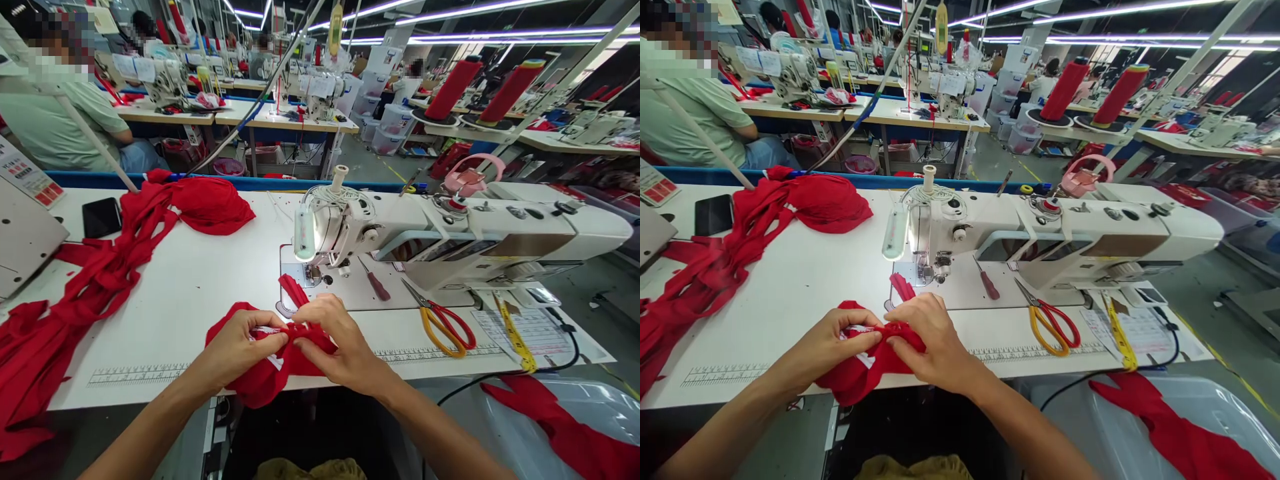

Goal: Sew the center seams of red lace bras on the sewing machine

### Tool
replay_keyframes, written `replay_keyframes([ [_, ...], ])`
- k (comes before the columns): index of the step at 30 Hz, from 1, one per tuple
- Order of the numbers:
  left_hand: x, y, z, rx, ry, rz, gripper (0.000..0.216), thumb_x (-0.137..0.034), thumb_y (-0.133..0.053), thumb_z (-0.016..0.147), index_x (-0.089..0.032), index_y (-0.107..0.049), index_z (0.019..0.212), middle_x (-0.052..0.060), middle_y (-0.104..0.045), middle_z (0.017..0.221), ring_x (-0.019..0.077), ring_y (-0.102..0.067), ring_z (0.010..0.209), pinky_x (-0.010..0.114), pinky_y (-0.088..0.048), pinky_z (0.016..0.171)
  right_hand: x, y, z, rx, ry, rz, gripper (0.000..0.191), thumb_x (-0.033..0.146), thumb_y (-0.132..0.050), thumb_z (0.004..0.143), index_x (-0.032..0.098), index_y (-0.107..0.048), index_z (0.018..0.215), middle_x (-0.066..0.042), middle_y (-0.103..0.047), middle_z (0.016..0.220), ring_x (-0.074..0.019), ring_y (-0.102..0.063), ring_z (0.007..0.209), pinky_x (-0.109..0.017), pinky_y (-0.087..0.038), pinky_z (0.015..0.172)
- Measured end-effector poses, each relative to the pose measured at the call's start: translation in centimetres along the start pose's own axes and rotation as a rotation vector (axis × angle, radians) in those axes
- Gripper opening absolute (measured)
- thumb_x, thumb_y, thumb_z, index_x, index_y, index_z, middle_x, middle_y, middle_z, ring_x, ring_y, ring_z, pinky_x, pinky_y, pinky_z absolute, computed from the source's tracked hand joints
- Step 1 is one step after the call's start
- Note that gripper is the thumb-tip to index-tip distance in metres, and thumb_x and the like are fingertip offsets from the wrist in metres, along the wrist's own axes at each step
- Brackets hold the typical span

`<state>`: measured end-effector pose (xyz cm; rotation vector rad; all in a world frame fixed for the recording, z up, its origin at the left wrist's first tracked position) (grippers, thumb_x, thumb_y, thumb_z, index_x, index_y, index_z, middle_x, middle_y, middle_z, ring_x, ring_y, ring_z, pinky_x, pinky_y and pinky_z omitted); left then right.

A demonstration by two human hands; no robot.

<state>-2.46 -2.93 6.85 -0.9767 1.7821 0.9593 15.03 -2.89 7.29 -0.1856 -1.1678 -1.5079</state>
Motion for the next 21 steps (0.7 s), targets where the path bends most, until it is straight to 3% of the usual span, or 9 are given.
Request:
replay_keyframes([
  [3,0.4,0.2,0.1,0.011,0.062,-0.021,0.022,-0.042,-0.064,0.082,-0.020,-0.070,0.080,-0.002,-0.067,0.075,0.0156,-0.059,0.070,0.024,-0.043,0.065,-0.9,-0.1,-0.1,0.120,-0.177,0.189,0.039,0.024,-0.061,0.093,0.025,-0.053,0.131,-0.004,-0.068,0.104,-0.0188,-0.062,0.097,-0.037,-0.049,0.089],
  [6,0.6,0.2,0.2,0.045,0.113,-0.048,0.026,-0.045,-0.065,0.081,-0.019,-0.070,0.081,-0.002,-0.063,0.072,0.0142,-0.053,0.066,0.023,-0.039,0.061,-1.8,-0.3,-0.2,0.177,-0.329,0.368,0.031,0.026,-0.057,0.094,0.022,-0.059,0.125,0.000,-0.065,0.090,-0.0141,-0.061,0.083,-0.029,-0.050,0.078],
  [9,0.6,0.1,0.4,0.072,0.115,-0.055,0.027,-0.047,-0.069,0.078,-0.019,-0.069,0.080,-0.003,-0.061,0.071,0.0137,-0.052,0.066,0.024,-0.038,0.061,-2.2,-0.5,-0.1,0.173,-0.380,0.465,0.027,0.025,-0.057,0.092,0.020,-0.062,0.118,0.000,-0.063,0.087,-0.0131,-0.059,0.079,-0.027,-0.048,0.073],
  [15,0.9,-0.2,0.6,0.059,0.119,-0.083,0.030,-0.048,-0.070,0.079,-0.019,-0.066,0.073,-0.003,-0.060,0.066,0.0137,-0.051,0.064,0.024,-0.040,0.062,-2.4,-0.7,-0.2,0.147,-0.365,0.458,0.024,0.024,-0.056,0.093,0.021,-0.062,0.116,0.000,-0.065,0.087,-0.0137,-0.060,0.079,-0.028,-0.049,0.074],
  [21,0.9,-0.3,0.5,0.063,0.108,-0.117,0.035,-0.053,-0.072,0.077,-0.018,-0.067,0.078,-0.001,-0.063,0.071,0.0139,-0.054,0.068,0.024,-0.042,0.066,0.2,0.7,-0.3,-0.050,-0.054,-0.051,0.013,0.014,-0.054,0.093,0.023,-0.062,0.098,-0.003,-0.066,0.095,-0.0183,-0.059,0.091,-0.037,-0.041,0.086],
])
Point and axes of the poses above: each hand's wrist, its own z-axis towards the middle knuckle, its own y-axis out of the back of the hand, x = y × z, the point moved 4 cm from there along z, towards the middle knuckle
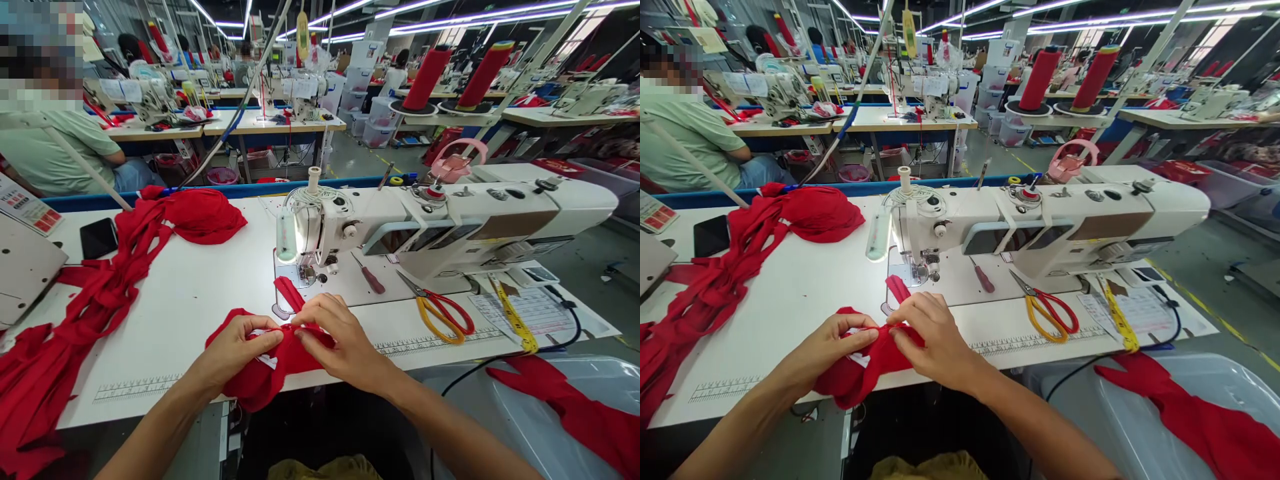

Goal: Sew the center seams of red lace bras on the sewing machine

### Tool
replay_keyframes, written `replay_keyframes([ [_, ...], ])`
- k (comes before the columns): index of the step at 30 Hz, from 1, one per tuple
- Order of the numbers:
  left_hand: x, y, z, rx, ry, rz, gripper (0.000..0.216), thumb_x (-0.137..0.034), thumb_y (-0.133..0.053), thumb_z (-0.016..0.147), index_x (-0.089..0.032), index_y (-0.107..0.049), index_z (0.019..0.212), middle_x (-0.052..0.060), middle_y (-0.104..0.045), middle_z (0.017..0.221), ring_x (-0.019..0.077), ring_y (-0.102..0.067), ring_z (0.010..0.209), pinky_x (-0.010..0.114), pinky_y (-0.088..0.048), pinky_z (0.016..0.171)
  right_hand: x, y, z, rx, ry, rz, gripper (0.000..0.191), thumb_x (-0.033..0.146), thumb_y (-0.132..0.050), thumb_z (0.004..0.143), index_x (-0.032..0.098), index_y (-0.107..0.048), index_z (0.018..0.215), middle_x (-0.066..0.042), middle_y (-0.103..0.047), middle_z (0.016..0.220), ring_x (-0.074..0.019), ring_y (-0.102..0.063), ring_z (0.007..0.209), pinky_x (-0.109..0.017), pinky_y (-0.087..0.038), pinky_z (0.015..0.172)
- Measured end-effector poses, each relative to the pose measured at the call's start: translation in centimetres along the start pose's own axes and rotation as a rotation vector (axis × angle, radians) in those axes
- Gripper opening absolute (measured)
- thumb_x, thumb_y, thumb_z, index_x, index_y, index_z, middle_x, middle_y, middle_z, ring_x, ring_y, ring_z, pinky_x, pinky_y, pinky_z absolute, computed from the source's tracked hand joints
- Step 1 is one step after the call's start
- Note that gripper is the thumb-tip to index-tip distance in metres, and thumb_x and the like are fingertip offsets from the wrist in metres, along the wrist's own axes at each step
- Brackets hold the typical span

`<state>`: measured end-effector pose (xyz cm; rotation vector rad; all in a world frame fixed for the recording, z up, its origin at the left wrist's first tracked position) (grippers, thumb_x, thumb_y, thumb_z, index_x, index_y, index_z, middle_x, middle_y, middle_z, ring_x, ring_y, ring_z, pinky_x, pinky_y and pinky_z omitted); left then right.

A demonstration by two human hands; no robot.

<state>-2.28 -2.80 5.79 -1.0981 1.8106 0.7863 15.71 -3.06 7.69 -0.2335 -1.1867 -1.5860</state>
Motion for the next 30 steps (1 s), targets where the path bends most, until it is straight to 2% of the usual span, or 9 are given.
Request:
replay_keyframes([
  [2,-0.3,-0.2,0.0,0.004,-0.033,0.031,0.038,-0.055,-0.071,0.076,-0.018,-0.068,0.078,0.000,-0.064,0.072,0.0153,-0.056,0.069,0.026,-0.044,0.068,0.9,0.0,-0.1,0.013,0.091,-0.145,0.012,0.014,-0.052,0.095,0.023,-0.060,0.092,-0.002,-0.066,0.088,-0.0170,-0.057,0.083,-0.037,-0.038,0.085],
  [5,-0.7,-0.3,-0.1,-0.023,-0.066,0.102,0.035,-0.053,-0.070,0.076,-0.018,-0.069,0.079,0.001,-0.067,0.078,0.0171,-0.058,0.073,0.026,-0.045,0.068,1.4,-0.3,0.0,0.049,0.152,-0.267,0.014,0.013,-0.049,0.096,0.021,-0.057,0.087,0.000,-0.065,0.083,-0.0155,-0.056,0.078,-0.037,-0.034,0.082],
  [9,-1.2,-0.6,-0.4,-0.060,-0.110,0.240,0.020,-0.039,-0.067,0.077,-0.020,-0.071,0.078,0.000,-0.070,0.080,0.0175,-0.060,0.075,0.026,-0.046,0.070,1.5,-0.8,0.1,0.082,0.172,-0.303,0.015,0.010,-0.047,0.093,0.021,-0.052,0.083,0.001,-0.062,0.078,-0.0145,-0.052,0.075,-0.036,-0.032,0.080],
  [13,-1.5,-0.9,-0.6,-0.081,-0.149,0.305,0.016,-0.034,-0.063,0.077,-0.020,-0.071,0.075,-0.001,-0.069,0.075,0.0169,-0.059,0.072,0.026,-0.045,0.068,1.6,-1.1,0.2,0.089,0.170,-0.321,0.015,0.008,-0.045,0.086,0.021,-0.047,0.079,0.001,-0.056,0.073,-0.0152,-0.048,0.072,-0.035,-0.031,0.077],
  [18,-1.1,-1.0,-0.5,-0.043,-0.073,0.220,0.018,-0.037,-0.065,0.078,-0.019,-0.068,0.075,-0.002,-0.063,0.072,0.0126,-0.050,0.062,0.024,-0.038,0.058,0.7,-1.3,0.2,0.096,-0.003,-0.090,0.015,0.009,-0.044,0.080,0.023,-0.038,0.077,0.002,-0.051,0.075,-0.0150,-0.046,0.071,-0.033,-0.034,0.074],
  [22,-0.7,-1.1,-0.3,0.019,-0.010,0.116,0.022,-0.039,-0.067,0.080,-0.018,-0.064,0.075,-0.004,-0.056,0.070,0.0103,-0.043,0.062,0.023,-0.033,0.057,-0.4,-1.6,-0.1,0.109,-0.178,0.150,0.014,0.011,-0.042,0.081,0.023,-0.037,0.076,0.004,-0.046,0.072,-0.0138,-0.043,0.067,-0.029,-0.035,0.068],
  [26,-0.8,-1.0,-0.1,0.029,0.001,0.072,0.020,-0.033,-0.067,0.080,-0.017,-0.060,0.070,-0.005,-0.052,0.066,0.0093,-0.042,0.061,0.022,-0.032,0.058,-1.7,-1.3,-0.4,0.059,-0.309,0.304,0.014,0.016,-0.042,0.086,0.023,-0.038,0.076,0.004,-0.042,0.070,-0.0128,-0.038,0.062,-0.028,-0.033,0.060],
  [30,-0.5,-0.6,-0.2,0.028,0.047,0.038,0.020,-0.032,-0.068,0.078,-0.017,-0.058,0.068,-0.005,-0.052,0.063,0.0092,-0.043,0.060,0.022,-0.032,0.058,-2.5,0.1,-0.7,0.005,-0.304,0.390,0.014,0.018,-0.043,0.093,0.023,-0.043,0.080,0.003,-0.047,0.077,-0.0133,-0.044,0.068,-0.027,-0.037,0.061],
])
Point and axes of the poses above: each hand's wrist, its own z-axis towards the middle knuckle, its own y-axis out of the back of the hand, x = y × z, the point moved 4 cm from there along z, towards the middle knuckle
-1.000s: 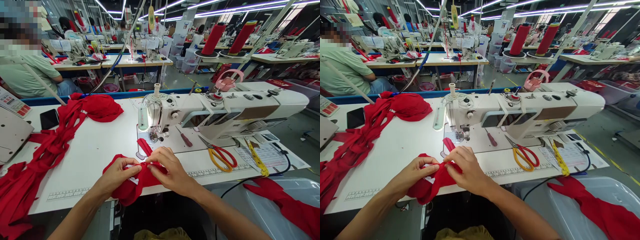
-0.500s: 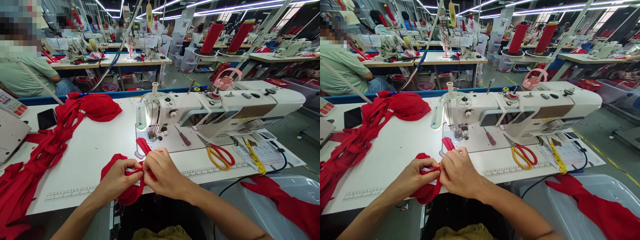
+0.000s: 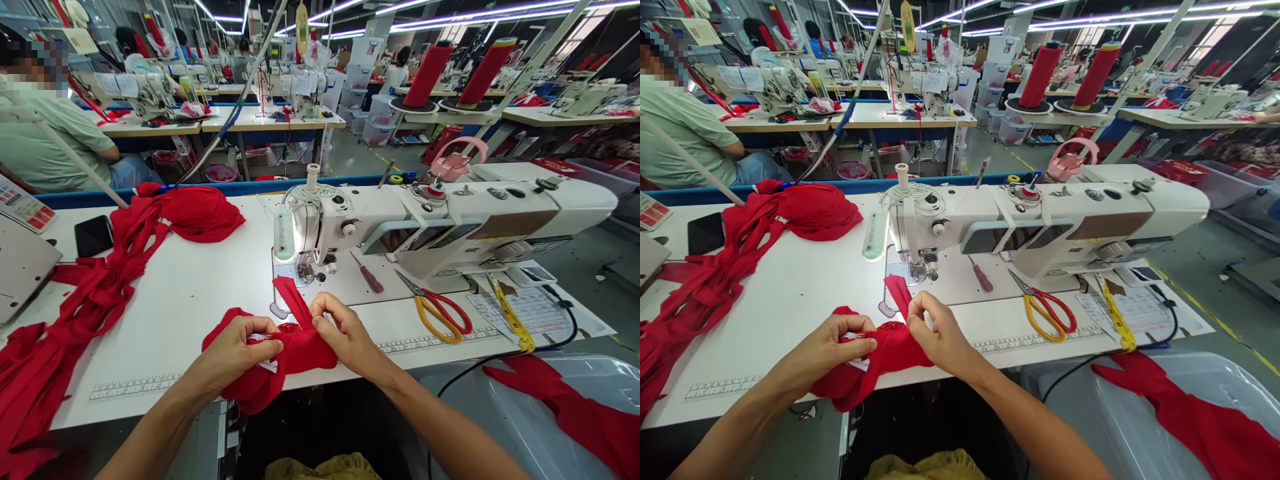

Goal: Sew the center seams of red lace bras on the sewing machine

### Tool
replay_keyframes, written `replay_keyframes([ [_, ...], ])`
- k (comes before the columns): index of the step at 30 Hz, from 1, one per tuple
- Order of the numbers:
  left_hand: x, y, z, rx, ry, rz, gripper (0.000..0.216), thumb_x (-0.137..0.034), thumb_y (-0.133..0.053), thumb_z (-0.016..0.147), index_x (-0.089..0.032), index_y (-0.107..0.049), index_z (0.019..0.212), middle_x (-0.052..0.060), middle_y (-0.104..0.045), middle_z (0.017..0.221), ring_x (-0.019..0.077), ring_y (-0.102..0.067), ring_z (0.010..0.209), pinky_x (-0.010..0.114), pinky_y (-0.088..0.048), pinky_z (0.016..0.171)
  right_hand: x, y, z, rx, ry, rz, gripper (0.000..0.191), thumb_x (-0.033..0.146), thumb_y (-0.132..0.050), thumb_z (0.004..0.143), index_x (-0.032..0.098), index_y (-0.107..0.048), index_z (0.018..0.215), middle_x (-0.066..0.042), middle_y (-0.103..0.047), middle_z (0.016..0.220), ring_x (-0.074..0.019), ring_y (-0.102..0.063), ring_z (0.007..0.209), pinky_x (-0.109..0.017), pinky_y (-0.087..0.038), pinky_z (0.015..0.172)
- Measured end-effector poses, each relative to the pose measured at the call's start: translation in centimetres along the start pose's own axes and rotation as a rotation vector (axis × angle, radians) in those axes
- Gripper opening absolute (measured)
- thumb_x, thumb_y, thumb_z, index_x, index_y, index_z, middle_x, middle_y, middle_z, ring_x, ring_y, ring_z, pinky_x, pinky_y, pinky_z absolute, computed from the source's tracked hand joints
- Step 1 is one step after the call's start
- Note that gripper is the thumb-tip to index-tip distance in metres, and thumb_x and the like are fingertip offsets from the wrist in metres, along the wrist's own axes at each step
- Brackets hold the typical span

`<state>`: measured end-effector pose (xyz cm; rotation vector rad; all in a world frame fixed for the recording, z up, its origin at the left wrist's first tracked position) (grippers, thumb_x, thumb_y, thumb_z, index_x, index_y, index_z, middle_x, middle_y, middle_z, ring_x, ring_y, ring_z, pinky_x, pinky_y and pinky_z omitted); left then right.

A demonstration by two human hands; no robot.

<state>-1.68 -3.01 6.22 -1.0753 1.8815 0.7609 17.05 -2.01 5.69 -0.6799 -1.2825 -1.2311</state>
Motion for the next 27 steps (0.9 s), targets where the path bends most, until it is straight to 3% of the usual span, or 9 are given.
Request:
replay_keyframes([
  [2,0.2,0.1,0.0,-0.004,0.003,-0.001,0.021,-0.034,-0.069,0.078,-0.017,-0.060,0.070,-0.005,-0.053,0.063,0.0094,-0.043,0.059,0.022,-0.032,0.058,0.5,0.5,-0.2,0.011,0.104,-0.042,0.012,0.021,-0.046,0.098,0.022,-0.050,0.087,0.000,-0.053,0.084,-0.0152,-0.051,0.078,-0.029,-0.041,0.069],
  [5,0.1,-0.1,0.2,-0.012,-0.035,0.017,0.022,-0.037,-0.069,0.078,-0.016,-0.064,0.073,-0.004,-0.056,0.068,0.0104,-0.044,0.062,0.023,-0.033,0.059,1.8,0.1,-0.6,0.060,0.331,-0.279,0.011,0.032,-0.057,0.099,0.022,-0.060,0.102,-0.004,-0.059,0.096,-0.0190,-0.055,0.092,-0.036,-0.042,0.085],
  [9,-0.6,-0.7,0.3,0.043,-0.110,0.000,0.023,-0.039,-0.069,0.079,-0.016,-0.066,0.076,-0.001,-0.062,0.077,0.0134,-0.050,0.072,0.024,-0.039,0.068,2.6,-1.6,-0.7,0.061,0.550,-0.625,0.012,0.029,-0.055,0.100,0.020,-0.058,0.093,-0.003,-0.061,0.093,-0.0178,-0.055,0.089,-0.040,-0.037,0.091],
  [13,-0.5,-0.7,0.3,0.032,-0.077,0.059,0.025,-0.040,-0.070,0.078,-0.017,-0.063,0.074,-0.003,-0.055,0.072,0.0113,-0.044,0.066,0.023,-0.034,0.061,1.9,-2.1,-0.5,0.044,0.512,-0.636,0.019,0.022,-0.039,0.103,0.021,-0.046,0.085,-0.003,-0.057,0.083,-0.0178,-0.049,0.079,-0.037,-0.038,0.080],
  [16,-0.3,-0.8,0.4,0.003,-0.065,0.095,0.027,-0.043,-0.067,0.079,-0.017,-0.061,0.074,-0.003,-0.052,0.071,0.0105,-0.039,0.062,0.024,-0.029,0.057,1.6,-2.3,-0.8,-0.077,0.465,-0.675,0.018,0.019,-0.036,0.101,0.022,-0.041,0.084,-0.003,-0.053,0.080,-0.0186,-0.044,0.075,-0.036,-0.038,0.075],
  [21,-1.0,-1.8,0.7,0.021,-0.134,0.085,0.016,-0.032,-0.064,0.077,-0.017,-0.059,0.072,-0.004,-0.052,0.069,0.0104,-0.040,0.064,0.023,-0.032,0.060,1.4,-3.2,-1.4,-0.263,0.571,-0.855,0.018,0.006,-0.042,0.092,0.022,-0.044,0.084,-0.005,-0.054,0.082,-0.0203,-0.045,0.076,-0.039,-0.041,0.083],
  [23,-0.9,-1.7,0.5,0.045,-0.098,0.073,0.014,-0.027,-0.063,0.075,-0.018,-0.055,0.069,-0.006,-0.048,0.065,0.0090,-0.036,0.060,0.022,-0.030,0.056,0.6,-2.3,-1.1,-0.296,0.566,-0.907,0.022,0.004,-0.041,0.091,0.023,-0.044,0.080,-0.004,-0.053,0.077,-0.0202,-0.045,0.073,-0.039,-0.042,0.083],
  [27,0.2,-0.4,-0.6,0.067,-0.017,0.109,0.017,-0.030,-0.063,0.078,-0.018,-0.053,0.070,-0.007,-0.047,0.062,0.0088,-0.038,0.057,0.022,-0.029,0.054,-0.9,2.2,-0.6,-0.418,0.406,-0.910,0.026,0.002,-0.040,0.092,0.023,-0.043,0.076,-0.002,-0.050,0.069,-0.0202,-0.044,0.066,-0.036,-0.038,0.071],
])
Point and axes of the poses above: each hand's wrist, its own z-axis towards the middle knuckle, its own y-axis out of the back of the hand, x = y × z, the point moved 4 cm from there along z, towards the middle knuckle
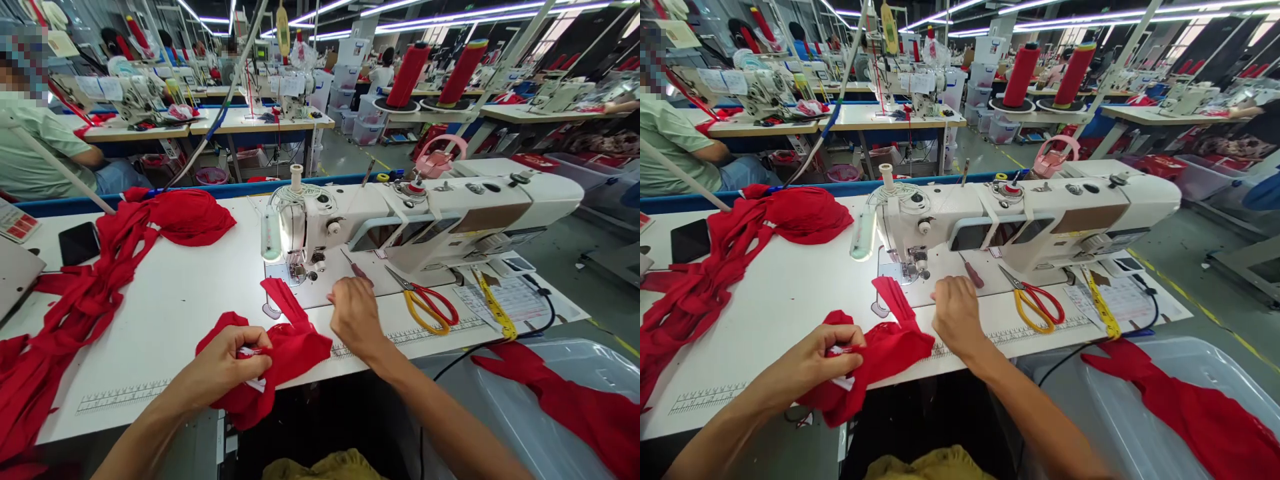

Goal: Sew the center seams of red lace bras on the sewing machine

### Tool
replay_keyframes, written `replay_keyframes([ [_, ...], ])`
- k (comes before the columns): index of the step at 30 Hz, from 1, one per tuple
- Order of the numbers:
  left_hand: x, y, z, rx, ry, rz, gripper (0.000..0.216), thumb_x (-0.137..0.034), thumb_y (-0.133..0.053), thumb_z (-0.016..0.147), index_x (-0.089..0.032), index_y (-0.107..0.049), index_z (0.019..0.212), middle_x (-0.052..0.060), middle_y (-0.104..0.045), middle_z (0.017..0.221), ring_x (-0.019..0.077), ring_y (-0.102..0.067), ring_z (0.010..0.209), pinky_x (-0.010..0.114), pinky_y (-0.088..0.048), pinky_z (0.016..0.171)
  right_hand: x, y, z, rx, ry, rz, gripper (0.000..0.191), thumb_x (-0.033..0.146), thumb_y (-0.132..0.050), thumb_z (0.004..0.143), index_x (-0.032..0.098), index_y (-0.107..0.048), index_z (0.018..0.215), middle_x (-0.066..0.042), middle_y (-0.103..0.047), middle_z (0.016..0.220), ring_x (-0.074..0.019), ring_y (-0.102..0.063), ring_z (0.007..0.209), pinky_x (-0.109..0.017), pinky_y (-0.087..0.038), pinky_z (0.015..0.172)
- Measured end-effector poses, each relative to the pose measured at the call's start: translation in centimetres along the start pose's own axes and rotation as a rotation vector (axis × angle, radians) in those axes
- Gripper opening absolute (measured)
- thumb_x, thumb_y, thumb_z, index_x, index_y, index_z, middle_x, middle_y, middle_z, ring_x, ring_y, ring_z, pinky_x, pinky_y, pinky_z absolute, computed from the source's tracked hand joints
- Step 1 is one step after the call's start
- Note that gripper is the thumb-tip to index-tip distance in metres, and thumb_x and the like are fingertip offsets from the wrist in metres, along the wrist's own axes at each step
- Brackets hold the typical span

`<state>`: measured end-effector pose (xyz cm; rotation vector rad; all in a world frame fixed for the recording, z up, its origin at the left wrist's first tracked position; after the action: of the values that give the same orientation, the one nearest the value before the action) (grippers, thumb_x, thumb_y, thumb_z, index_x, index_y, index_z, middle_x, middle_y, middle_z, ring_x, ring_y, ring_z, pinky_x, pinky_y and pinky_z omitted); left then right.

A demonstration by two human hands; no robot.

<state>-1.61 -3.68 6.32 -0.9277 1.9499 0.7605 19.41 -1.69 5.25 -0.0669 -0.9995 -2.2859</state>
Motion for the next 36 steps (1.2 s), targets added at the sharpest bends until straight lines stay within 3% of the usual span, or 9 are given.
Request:
replay_keyframes([
  [2,0.2,0.6,-0.4,-0.010,-0.028,0.060,0.018,-0.033,-0.064,0.081,-0.018,-0.058,0.073,-0.005,-0.051,0.067,0.0104,-0.044,0.062,0.022,-0.033,0.058,-1.0,0.8,0.5,0.083,-0.076,0.108,0.020,0.008,-0.043,0.095,0.022,-0.047,0.082,-0.002,-0.055,0.072,-0.0193,-0.050,0.068,-0.034,-0.041,0.070],
  [3,0.2,0.8,-0.5,-0.016,-0.051,0.091,0.019,-0.034,-0.064,0.082,-0.018,-0.060,0.073,-0.004,-0.053,0.069,0.0112,-0.046,0.065,0.023,-0.035,0.060,-1.0,0.9,0.7,0.193,-0.130,0.255,0.015,0.013,-0.044,0.098,0.022,-0.051,0.088,-0.003,-0.060,0.079,-0.0190,-0.055,0.073,-0.032,-0.043,0.071],
  [7,-0.6,0.7,-0.5,-0.023,-0.086,0.121,0.017,-0.035,-0.065,0.080,-0.018,-0.065,0.075,-0.004,-0.054,0.069,0.0121,-0.047,0.065,0.024,-0.037,0.062,2.3,0.3,1.4,0.705,-0.177,0.845,0.020,0.028,-0.046,0.102,0.023,-0.060,0.115,-0.004,-0.069,0.107,-0.0178,-0.064,0.097,-0.030,-0.050,0.082],
  [9,-1.0,0.6,-0.5,-0.056,-0.087,0.101,0.017,-0.035,-0.065,0.079,-0.018,-0.065,0.074,-0.004,-0.053,0.067,0.0121,-0.046,0.064,0.024,-0.036,0.061,3.4,-0.2,1.7,0.788,-0.178,0.920,0.017,0.027,-0.054,0.098,0.023,-0.064,0.112,-0.002,-0.071,0.100,-0.0169,-0.066,0.091,-0.029,-0.050,0.079],
  [12,-1.0,0.7,-0.5,-0.108,-0.065,0.024,0.018,-0.035,-0.065,0.077,-0.018,-0.064,0.071,-0.004,-0.055,0.067,0.0126,-0.047,0.066,0.024,-0.038,0.063,3.6,-0.5,1.9,0.669,-0.163,0.834,0.013,0.016,-0.059,0.093,0.022,-0.066,0.102,-0.002,-0.072,0.095,-0.0170,-0.065,0.088,-0.031,-0.049,0.082],
  [16,-0.5,0.6,-0.3,-0.092,-0.042,-0.045,0.017,-0.034,-0.068,0.073,-0.017,-0.067,0.073,-0.003,-0.057,0.069,0.0134,-0.049,0.068,0.025,-0.040,0.066,4.2,-0.2,1.3,0.503,-0.021,0.665,0.017,0.019,-0.063,0.093,0.024,-0.065,0.109,-0.005,-0.069,0.104,-0.0206,-0.060,0.099,-0.037,-0.044,0.090],
  [22,-0.5,0.5,-0.5,-0.043,-0.039,-0.015,0.023,-0.040,-0.067,0.075,-0.018,-0.070,0.079,-0.001,-0.060,0.075,0.0153,-0.051,0.071,0.027,-0.042,0.069,5.3,-0.2,0.7,0.408,0.060,0.557,0.009,0.016,-0.056,0.097,0.022,-0.062,0.095,-0.002,-0.067,0.091,-0.0171,-0.060,0.089,-0.036,-0.041,0.088],
  [29,-0.4,0.9,-0.7,-0.062,-0.044,-0.050,0.029,-0.045,-0.061,0.082,-0.017,-0.069,0.078,0.000,-0.062,0.077,0.0147,-0.050,0.071,0.025,-0.038,0.066,5.4,-0.1,0.2,0.224,0.154,0.477,0.020,0.010,-0.049,0.096,0.022,-0.059,0.084,-0.002,-0.066,0.090,-0.0166,-0.057,0.086,-0.037,-0.041,0.086],
  [36,-0.5,0.8,-0.3,-0.115,-0.036,-0.011,0.028,-0.045,-0.062,0.081,-0.017,-0.068,0.078,-0.001,-0.064,0.076,0.0142,-0.051,0.071,0.024,-0.038,0.067,5.8,0.7,-0.1,0.246,0.336,0.462,0.024,0.003,-0.047,0.093,0.023,-0.058,0.090,0.003,-0.073,0.094,-0.0141,-0.062,0.094,-0.042,-0.032,0.108],
])
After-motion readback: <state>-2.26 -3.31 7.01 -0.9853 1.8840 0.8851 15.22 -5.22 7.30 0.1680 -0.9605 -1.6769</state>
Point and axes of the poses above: each hand's wrist, its own z-axis towards the middle knuckle, its own y-axis out of the back of the hand, x = y × z, the point moved 4 cm from there along z, towards the middle knuckle
